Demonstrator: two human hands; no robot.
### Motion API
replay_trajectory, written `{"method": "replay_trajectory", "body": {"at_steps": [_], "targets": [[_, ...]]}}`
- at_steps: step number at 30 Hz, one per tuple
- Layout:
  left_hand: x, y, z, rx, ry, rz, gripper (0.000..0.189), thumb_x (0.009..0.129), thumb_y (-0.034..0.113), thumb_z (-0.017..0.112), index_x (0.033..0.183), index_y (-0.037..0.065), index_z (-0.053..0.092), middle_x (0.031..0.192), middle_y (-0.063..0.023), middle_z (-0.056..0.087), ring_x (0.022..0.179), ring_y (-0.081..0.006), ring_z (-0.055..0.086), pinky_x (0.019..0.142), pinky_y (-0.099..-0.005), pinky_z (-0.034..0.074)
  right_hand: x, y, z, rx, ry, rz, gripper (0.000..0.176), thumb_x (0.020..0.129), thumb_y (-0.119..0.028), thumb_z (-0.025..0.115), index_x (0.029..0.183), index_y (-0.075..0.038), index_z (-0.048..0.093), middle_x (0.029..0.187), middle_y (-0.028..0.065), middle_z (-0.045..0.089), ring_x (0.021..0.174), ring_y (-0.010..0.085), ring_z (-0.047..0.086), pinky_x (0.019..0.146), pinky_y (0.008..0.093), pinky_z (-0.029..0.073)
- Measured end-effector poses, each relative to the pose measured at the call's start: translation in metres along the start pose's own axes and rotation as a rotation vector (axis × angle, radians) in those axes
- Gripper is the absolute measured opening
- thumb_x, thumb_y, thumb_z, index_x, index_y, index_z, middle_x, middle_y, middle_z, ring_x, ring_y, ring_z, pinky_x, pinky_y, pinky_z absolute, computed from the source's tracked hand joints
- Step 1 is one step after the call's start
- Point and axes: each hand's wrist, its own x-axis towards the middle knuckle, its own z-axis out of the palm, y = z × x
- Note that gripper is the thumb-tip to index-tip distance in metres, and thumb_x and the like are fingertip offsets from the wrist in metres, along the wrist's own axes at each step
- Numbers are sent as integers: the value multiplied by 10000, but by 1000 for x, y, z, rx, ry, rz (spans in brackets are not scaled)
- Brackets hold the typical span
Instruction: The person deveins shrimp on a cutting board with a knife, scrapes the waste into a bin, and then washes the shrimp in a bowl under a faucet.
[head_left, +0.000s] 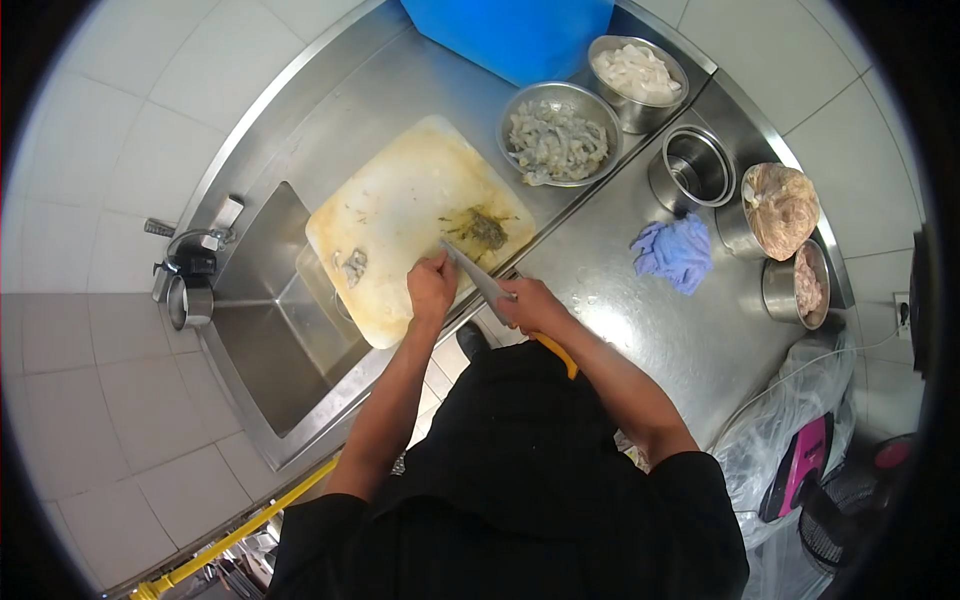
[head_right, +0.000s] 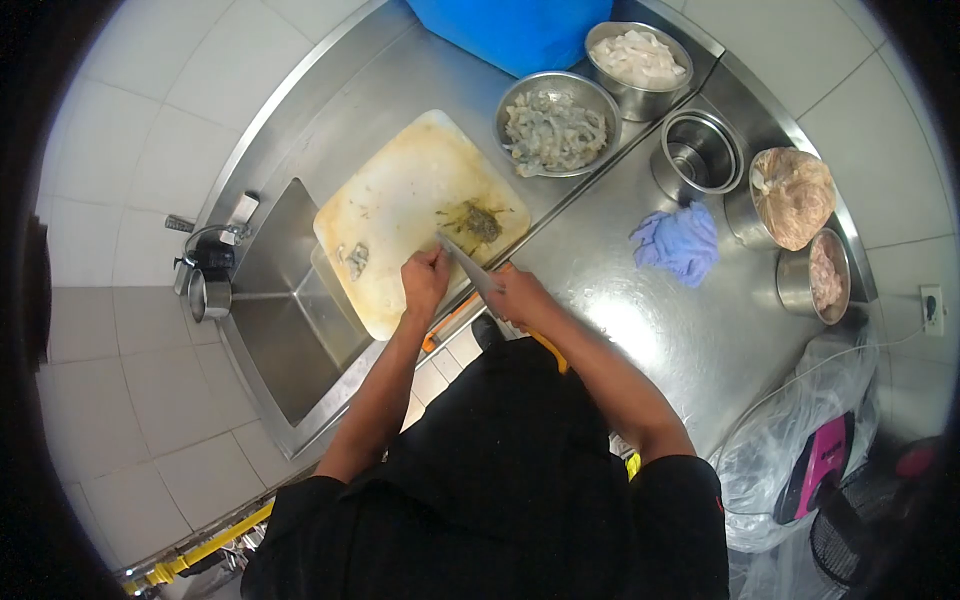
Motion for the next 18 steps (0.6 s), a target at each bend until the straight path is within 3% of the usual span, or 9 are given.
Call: {"method": "replay_trajectory", "body": {"at_steps": [4, 10, 13, 15, 18], "targets": [[-5, 6, 4, -17, 78, -59, 165, 808, 163, 603, 847, 33, 696, 686, -231, 599, 651, -396, 611, 596, -450, 476, -32, 4, 1, -1, -36, 27, 486, 871, -208, 559, 1338, -101, 480, 602, 94, 588, 406, 131, 512, 392, 280, 444], [-3, 1, 4, 17, 102, -16, 205, 833, 164, 561, 739, -1, 639, 628, -224, 567, 569, -383, 583, 536, -416, 454, -60, 21, -1, -206, -48, -19, 469, 871, -231, 569, 1331, -171, 500, 630, 91, 604, 426, 144, 524, 440, 296, 467], [-4, 5, 2, -3, 119, -28, 197, 819, 148, 556, 718, -4, 629, 630, -227, 565, 569, -381, 584, 532, -410, 453, -66, 18, -1, -254, 121, -136, 449, 865, -225, 560, 1309, -176, 517, 684, 147, 635, 469, 226, 579, 510, 349, 500], [-4, 7, 2, -3, 119, -39, 192, 813, 143, 555, 716, -6, 627, 629, -227, 565, 569, -379, 586, 534, -409, 454, -61, 15, 3, -328, 209, -196, 393, 843, -176, 538, 1230, -102, 550, 850, 238, 646, 830, 396, 634, 779, 474, 490], [-4, 9, -1, -6, 92, -80, 159, 799, 119, 552, 721, -1, 622, 654, -228, 573, 607, -395, 585, 554, -423, 456, -54, 19, 11, -489, 210, -202, 399, 851, -147, 506, 1244, -77, 521, 807, 229, 647, 804, 401, 637, 758, 499, 492]]}}
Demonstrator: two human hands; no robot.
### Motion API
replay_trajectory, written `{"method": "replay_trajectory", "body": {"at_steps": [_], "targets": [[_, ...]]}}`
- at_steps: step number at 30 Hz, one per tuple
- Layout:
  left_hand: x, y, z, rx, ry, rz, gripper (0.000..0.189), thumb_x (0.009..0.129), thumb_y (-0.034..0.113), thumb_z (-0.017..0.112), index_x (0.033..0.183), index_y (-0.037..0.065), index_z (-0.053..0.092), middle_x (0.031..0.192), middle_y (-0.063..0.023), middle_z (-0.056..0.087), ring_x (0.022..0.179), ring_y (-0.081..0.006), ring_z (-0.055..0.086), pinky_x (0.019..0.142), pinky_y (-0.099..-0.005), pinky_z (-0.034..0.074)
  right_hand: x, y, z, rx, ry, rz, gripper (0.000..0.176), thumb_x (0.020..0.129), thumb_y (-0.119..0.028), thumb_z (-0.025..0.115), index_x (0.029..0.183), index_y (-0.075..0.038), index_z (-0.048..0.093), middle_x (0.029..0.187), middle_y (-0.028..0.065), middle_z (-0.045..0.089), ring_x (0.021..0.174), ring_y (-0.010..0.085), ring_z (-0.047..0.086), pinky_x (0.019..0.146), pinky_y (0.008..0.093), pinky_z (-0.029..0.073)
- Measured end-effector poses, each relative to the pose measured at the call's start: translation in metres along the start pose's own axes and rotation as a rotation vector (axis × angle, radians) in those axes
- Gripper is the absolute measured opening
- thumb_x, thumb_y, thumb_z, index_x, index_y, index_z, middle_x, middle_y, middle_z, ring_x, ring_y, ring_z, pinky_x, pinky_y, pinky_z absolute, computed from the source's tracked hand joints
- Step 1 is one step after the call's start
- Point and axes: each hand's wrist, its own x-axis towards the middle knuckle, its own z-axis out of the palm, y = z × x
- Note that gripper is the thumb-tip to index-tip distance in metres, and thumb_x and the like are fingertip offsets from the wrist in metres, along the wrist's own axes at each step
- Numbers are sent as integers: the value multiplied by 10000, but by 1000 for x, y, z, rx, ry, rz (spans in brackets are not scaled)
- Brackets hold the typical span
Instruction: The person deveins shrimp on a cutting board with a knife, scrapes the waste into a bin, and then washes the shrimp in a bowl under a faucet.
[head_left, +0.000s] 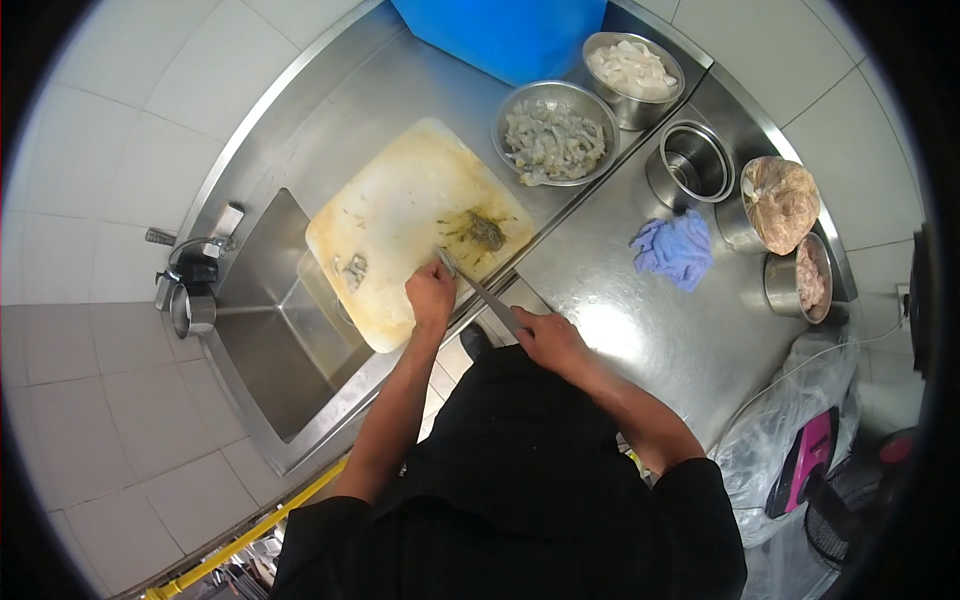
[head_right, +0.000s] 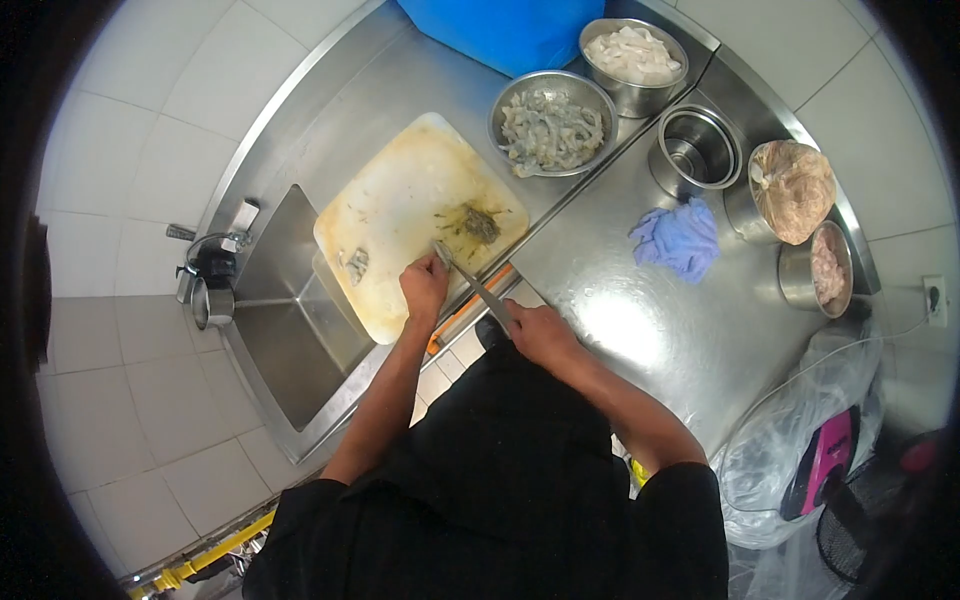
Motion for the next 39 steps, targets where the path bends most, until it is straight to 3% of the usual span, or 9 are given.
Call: {"method": "replay_trajectory", "body": {"at_steps": [6, 14, 17, 20, 22, 26, 30, 37, 39], "targets": [[-2, -4, 3, -32, 35, 7, 163, 806, 132, 558, 737, 2, 628, 674, -218, 594, 619, -373, 598, 572, -411, 466, -1, 6, 8, -346, 215, 62, 413, 857, -106, 487, 1269, -80, 500, 598, 184, 603, 566, 351, 632, 530, 453, 520], [-1, 0, -2, 35, 55, 33, 286, 766, 269, 666, 862, 0, 691, 694, -165, 654, 654, -294, 644, 637, -359, 500, 0, -4, -10, -268, 176, 115, 462, 832, -44, 433, 1293, -24, 463, 683, 218, 628, 662, 388, 639, 621, 490, 513], [16, 0, -6, 80, -199, -94, 394, 735, 309, 708, 978, 0, 686, 740, -160, 664, 712, -261, 641, 666, -358, 499, 0, 4, -3, -211, 173, 115, 453, 830, -56, 449, 1281, -33, 476, 677, 220, 625, 666, 401, 634, 629, 498, 511], [45, 16, -27, -162, -457, -307, 387, 776, 272, 687, 1046, -4, 663, 820, -137, 678, 754, -209, 629, 683, -335, 498, 4, 4, -3, -175, 145, 109, 436, 836, -80, 468, 1270, -49, 485, 691, 222, 626, 676, 411, 630, 640, 507, 510], [57, 56, -62, -1272, -698, -419, 341, 815, 214, 647, 1083, 3, 653, 889, -110, 683, 759, -171, 616, 690, -304, 495, 3, 3, -2, -181, 128, 122, 427, 840, -95, 479, 1265, -59, 490, 702, 222, 628, 680, 414, 628, 644, 512, 509], [88, -9, -74, -229, -313, -92, 374, 799, 173, 650, 1156, 63, 625, 994, -117, 684, 873, -195, 655, 774, -320, 508, -1, 4, -9, -144, 144, 121, 406, 865, -145, 490, 1266, -82, 492, 721, 233, 628, 705, 416, 627, 663, 518, 505], [99, -72, -87, 593, -151, -239, 312, 752, 140, 616, 1057, 107, 672, 1014, -141, 675, 939, -325, 645, 809, -392, 515, -10, -1, -14, -70, 173, 84, 380, 876, -176, 499, 1246, -94, 498, 730, 238, 624, 723, 426, 620, 678, 521, 502], [107, -81, -97, 470, -286, -141, 332, 725, 151, 644, 1047, 79, 672, 930, -129, 694, 872, -260, 671, 767, -352, 524, -8, -11, -24, -58, 169, 98, 384, 867, -177, 508, 1247, -120, 495, 726, 232, 620, 723, 433, 610, 675, 529, 492], [107, -82, -85, -34, -337, -280, 287, 737, 126, 636, 1006, 32, 674, 759, -88, 672, 665, -171, 639, 609, -302, 510, -3, -12, -25, -71, 158, 126, 404, 854, -182, 550, 1252, -131, 510, 742, 223, 624, 730, 422, 609, 689, 495, 499]]}}
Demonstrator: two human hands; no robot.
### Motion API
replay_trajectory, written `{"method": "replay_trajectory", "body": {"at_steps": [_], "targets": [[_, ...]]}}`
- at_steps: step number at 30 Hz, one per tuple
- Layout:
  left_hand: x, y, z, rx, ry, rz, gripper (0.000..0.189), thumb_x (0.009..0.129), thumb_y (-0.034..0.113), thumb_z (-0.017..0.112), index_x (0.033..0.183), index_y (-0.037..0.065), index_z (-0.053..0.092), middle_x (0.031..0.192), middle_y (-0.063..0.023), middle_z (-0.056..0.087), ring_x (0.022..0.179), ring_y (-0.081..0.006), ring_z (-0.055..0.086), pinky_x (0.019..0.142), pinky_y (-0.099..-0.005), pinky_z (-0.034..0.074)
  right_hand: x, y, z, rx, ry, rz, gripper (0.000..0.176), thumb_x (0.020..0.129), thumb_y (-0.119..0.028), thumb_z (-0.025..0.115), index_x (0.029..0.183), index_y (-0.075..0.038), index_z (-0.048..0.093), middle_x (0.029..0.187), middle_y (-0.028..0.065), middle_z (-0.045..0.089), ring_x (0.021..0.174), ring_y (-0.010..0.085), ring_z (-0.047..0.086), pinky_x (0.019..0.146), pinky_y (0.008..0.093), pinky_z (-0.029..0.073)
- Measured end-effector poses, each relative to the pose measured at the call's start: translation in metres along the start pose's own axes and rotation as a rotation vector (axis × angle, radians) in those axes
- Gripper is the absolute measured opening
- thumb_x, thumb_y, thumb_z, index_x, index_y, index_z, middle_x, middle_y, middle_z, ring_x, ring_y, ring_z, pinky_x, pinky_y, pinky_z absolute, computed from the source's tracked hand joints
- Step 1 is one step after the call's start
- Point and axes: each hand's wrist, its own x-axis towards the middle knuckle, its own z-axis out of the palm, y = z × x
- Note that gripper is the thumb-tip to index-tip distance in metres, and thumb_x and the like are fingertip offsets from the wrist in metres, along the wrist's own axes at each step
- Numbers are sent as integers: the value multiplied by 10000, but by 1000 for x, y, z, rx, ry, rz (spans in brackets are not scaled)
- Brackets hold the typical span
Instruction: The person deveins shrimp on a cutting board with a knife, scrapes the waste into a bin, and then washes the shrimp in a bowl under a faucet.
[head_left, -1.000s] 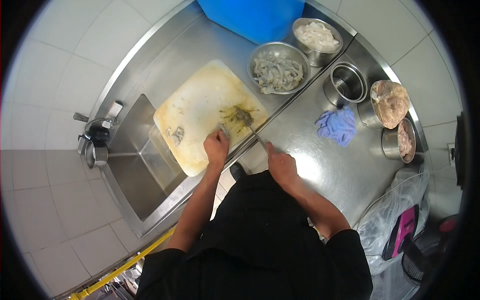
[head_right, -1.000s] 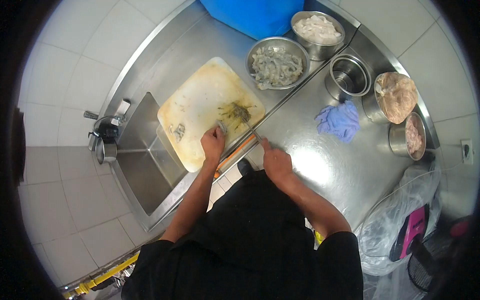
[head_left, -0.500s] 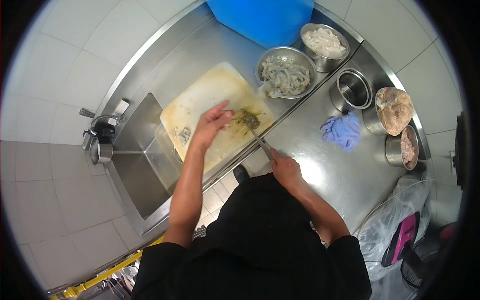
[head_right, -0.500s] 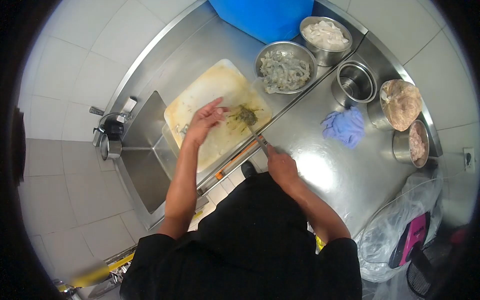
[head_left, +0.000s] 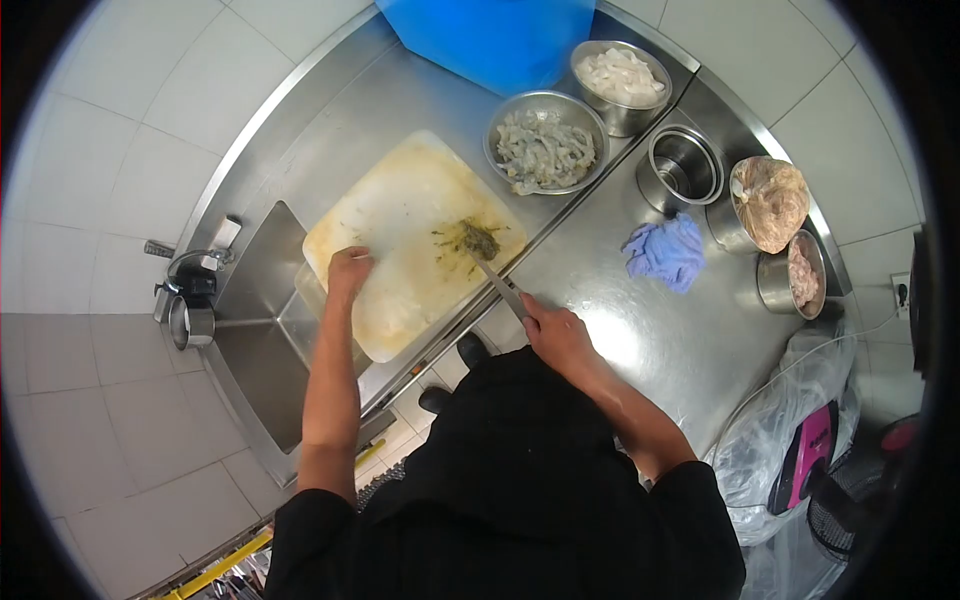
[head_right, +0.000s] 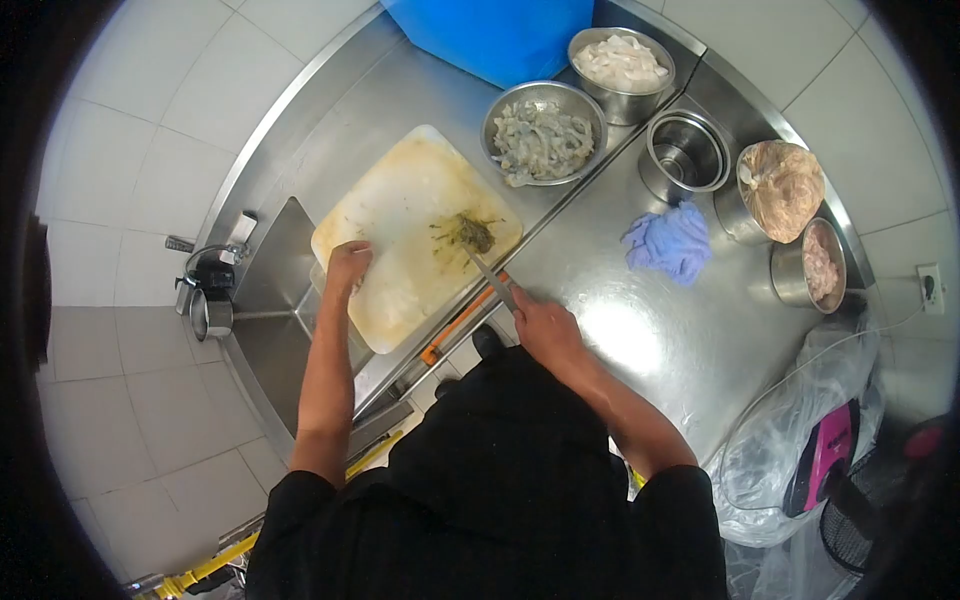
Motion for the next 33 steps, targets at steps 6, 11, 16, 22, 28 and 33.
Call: {"method": "replay_trajectory", "body": {"at_steps": [6, 11, 16, 22, 28, 33], "targets": [[-37, 35, 81, -693, -97, -204, 195, 816, 149, 626, 914, -18, 647, 660, -50, 600, 564, -139, 566, 514, -257, 456, 15, 2, 16, 167, 22, -71, 386, 834, -165, 550, 1212, -89, 544, 800, 246, 622, 772, 440, 597, 712, 527, 477], [-82, 47, 98, -24, 114, 70, 226, 810, 218, 653, 870, 4, 692, 727, -148, 672, 620, -232, 650, 623, -324, 513, 25, 13, 30, 206, 2, -135, 397, 828, -171, 556, 1213, -76, 546, 826, 242, 625, 821, 439, 590, 753, 514, 474], [-82, 35, 103, -40, 196, 288, 200, 783, 192, 651, 874, 27, 715, 760, -169, 683, 681, -244, 673, 673, -330, 518, 36, 8, 24, 323, -180, -76, 443, 858, -181, 554, 1292, -101, 524, 701, 149, 648, 484, 228, 602, 498, 348, 504], [-87, 40, 115, -106, 219, 304, 172, 766, 140, 635, 884, 42, 714, 756, -190, 664, 679, -304, 664, 638, -363, 513, 51, 9, 36, 516, -341, 47, 411, 855, -211, 556, 1252, -103, 560, 553, 117, 588, 367, 180, 543, 396, 316, 465], [-97, 54, 119, -68, 237, 251, 169, 778, 157, 606, 836, 27, 697, 678, -185, 636, 627, -337, 643, 596, -388, 500, 39, 4, 34, 483, -325, 79, 422, 869, -200, 537, 1287, -144, 540, 553, 108, 585, 383, 189, 544, 409, 321, 472], [-101, 59, 121, -27, 242, 206, 174, 783, 160, 602, 810, 13, 691, 665, -193, 630, 605, -330, 641, 587, -382, 497, 15, 7, 16, 411, -411, 89, 458, 881, -222, 540, 1334, -172, 496, 595, 85, 594, 418, 150, 543, 415, 293, 471]]}}
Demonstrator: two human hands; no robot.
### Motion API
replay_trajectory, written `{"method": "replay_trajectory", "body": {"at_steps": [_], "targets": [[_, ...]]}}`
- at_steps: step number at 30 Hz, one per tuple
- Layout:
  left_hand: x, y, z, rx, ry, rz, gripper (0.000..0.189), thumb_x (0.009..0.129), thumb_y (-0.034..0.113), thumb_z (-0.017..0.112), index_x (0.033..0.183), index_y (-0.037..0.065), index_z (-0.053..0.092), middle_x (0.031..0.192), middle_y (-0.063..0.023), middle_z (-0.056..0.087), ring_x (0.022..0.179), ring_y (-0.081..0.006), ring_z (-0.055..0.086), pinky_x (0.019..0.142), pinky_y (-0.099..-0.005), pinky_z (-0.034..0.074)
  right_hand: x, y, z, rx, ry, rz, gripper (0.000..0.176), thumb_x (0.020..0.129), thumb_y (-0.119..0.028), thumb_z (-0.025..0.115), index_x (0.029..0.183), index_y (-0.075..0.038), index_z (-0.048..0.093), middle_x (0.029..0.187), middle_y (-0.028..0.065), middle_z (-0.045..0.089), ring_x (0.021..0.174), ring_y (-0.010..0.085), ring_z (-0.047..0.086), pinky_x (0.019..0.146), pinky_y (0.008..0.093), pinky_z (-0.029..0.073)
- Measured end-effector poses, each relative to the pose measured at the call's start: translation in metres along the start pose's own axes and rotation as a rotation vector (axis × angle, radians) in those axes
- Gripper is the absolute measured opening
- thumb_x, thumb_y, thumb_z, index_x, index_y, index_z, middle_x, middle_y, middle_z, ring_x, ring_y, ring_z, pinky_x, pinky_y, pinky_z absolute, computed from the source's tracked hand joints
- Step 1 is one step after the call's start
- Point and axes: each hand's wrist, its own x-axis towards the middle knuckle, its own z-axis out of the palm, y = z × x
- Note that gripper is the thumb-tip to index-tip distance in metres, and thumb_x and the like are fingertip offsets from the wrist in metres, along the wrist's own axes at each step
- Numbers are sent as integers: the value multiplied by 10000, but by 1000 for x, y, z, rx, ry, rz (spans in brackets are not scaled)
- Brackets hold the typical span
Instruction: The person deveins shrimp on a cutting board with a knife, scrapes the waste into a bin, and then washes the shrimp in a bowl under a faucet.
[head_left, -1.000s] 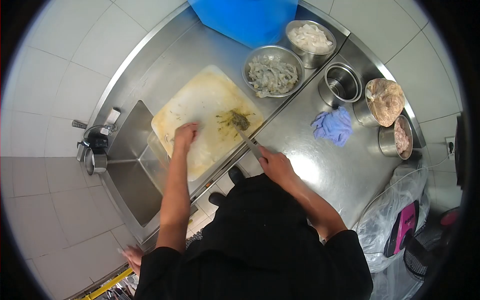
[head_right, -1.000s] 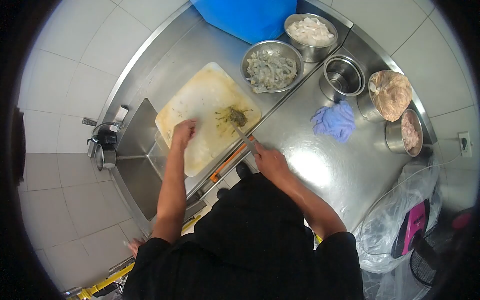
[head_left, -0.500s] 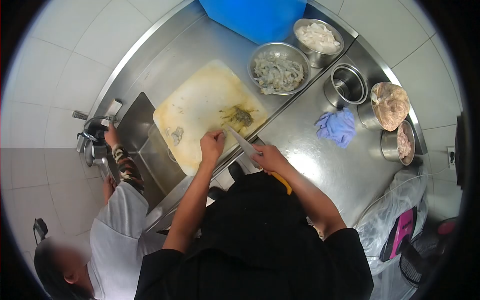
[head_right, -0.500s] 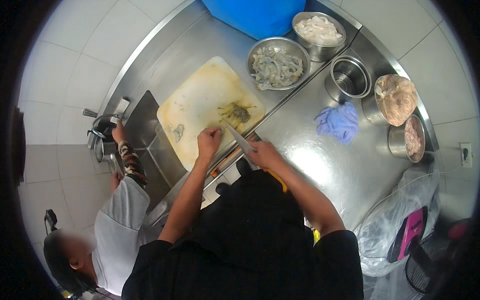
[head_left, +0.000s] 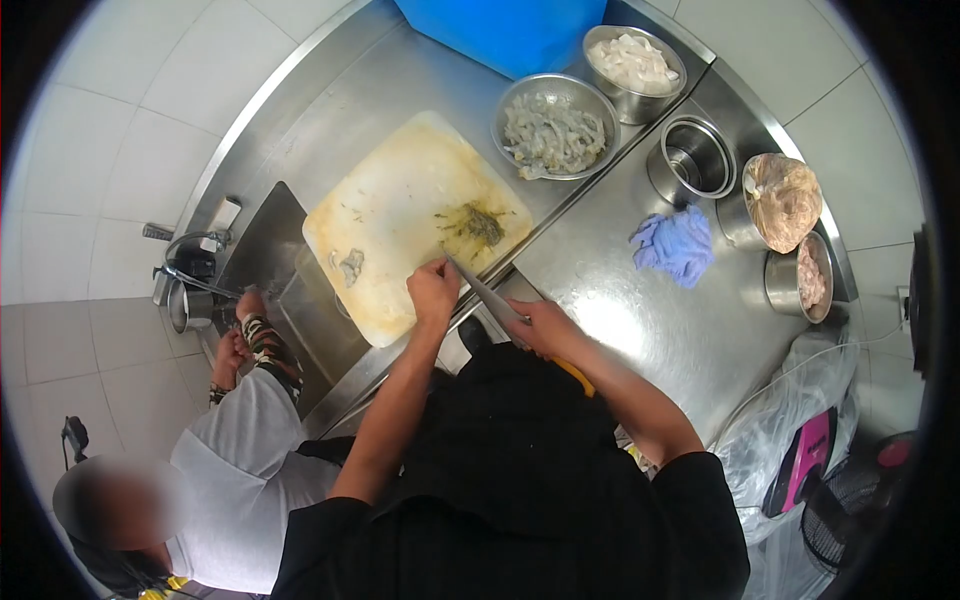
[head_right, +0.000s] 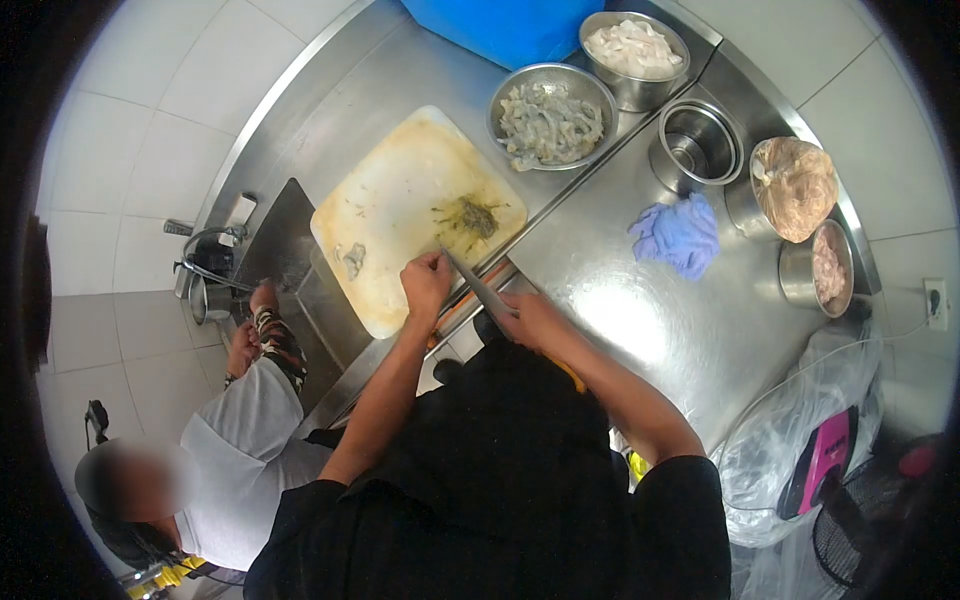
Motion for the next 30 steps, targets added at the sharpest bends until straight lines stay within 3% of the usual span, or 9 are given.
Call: {"method": "replay_trajectory", "body": {"at_steps": [4, 6, 7, 9, 12, 18, 23, 25, 30], "targets": [[-2, -5, 6, 0, 97, 41, 187, 788, 169, 604, 812, 5, 692, 651, -193, 627, 583, -321, 638, 583, -372, 496, -20, 7, -5, -14, -55, 46, 467, 879, -221, 547, 1339, -172, 489, 595, 77, 595, 413, 138, 535, 421, 286, 470], [-2, -6, 5, 22, 73, 29, 187, 788, 168, 604, 820, 7, 694, 659, -192, 632, 592, -318, 642, 587, -370, 498, -26, 9, -4, -26, 39, 26, 429, 854, -194, 558, 1279, -137, 544, 638, 158, 629, 497, 242, 612, 503, 384, 505], [-2, -5, 4, 45, 50, 19, 186, 789, 168, 605, 828, 9, 695, 667, -192, 636, 601, -316, 647, 591, -369, 501, -23, 17, 0, -25, 41, 28, 429, 854, -194, 558, 1279, -137, 544, 638, 158, 629, 497, 242, 612, 503, 384, 505], [-3, -2, 3, 35, 42, -1, 188, 788, 166, 609, 841, 9, 697, 680, -193, 642, 613, -311, 653, 598, -366, 504, -11, 36, 11, -321, 305, -367, 397, 855, -188, 547, 1245, -118, 554, 692, 187, 642, 593, 301, 642, 560, 439, 511], [-3, 2, 1, 26, 34, -36, 193, 785, 160, 615, 866, 6, 700, 706, -195, 653, 634, -300, 664, 612, -358, 510, -9, 28, 18, -476, 292, -265, 414, 835, -132, 526, 1245, -69, 530, 717, 203, 641, 665, 350, 644, 614, 497, 502], [-4, -4, 4, -20, 67, -43, 200, 783, 153, 618, 886, 3, 704, 728, -192, 666, 648, -279, 673, 626, -344, 517, -17, 10, 12, -626, 388, -146, 492, 791, -55, 498, 1277, 10, 474, 672, 202, 629, 637, 367, 640, 581, 486, 508], [-5, -2, 4, -47, 60, -68, 210, 788, 158, 619, 905, 4, 701, 738, -193, 667, 651, -284, 670, 630, -347, 515, -15, 16, 21, -679, 508, -210, 402, 848, -88, 489, 1247, -38, 483, 580, 165, 599, 526, 348, 613, 485, 454, 497], [-7, 2, 4, -85, 135, -55, 174, 772, 161, 616, 783, -4, 669, 661, -172, 641, 611, -328, 627, 607, -409, 495, -16, 10, 20, -677, 506, -206, 407, 849, -86, 487, 1253, -34, 476, 578, 164, 596, 523, 350, 611, 481, 458, 494], [-10, -4, 9, 91, 99, 5, 185, 748, 189, 645, 754, 4, 645, 719, -155, 657, 701, -326, 631, 667, -423, 491, 1, 15, 23, -611, 489, -277, 403, 858, -93, 479, 1256, -35, 466, 615, 164, 606, 575, 349, 615, 525, 440, 497]]}}
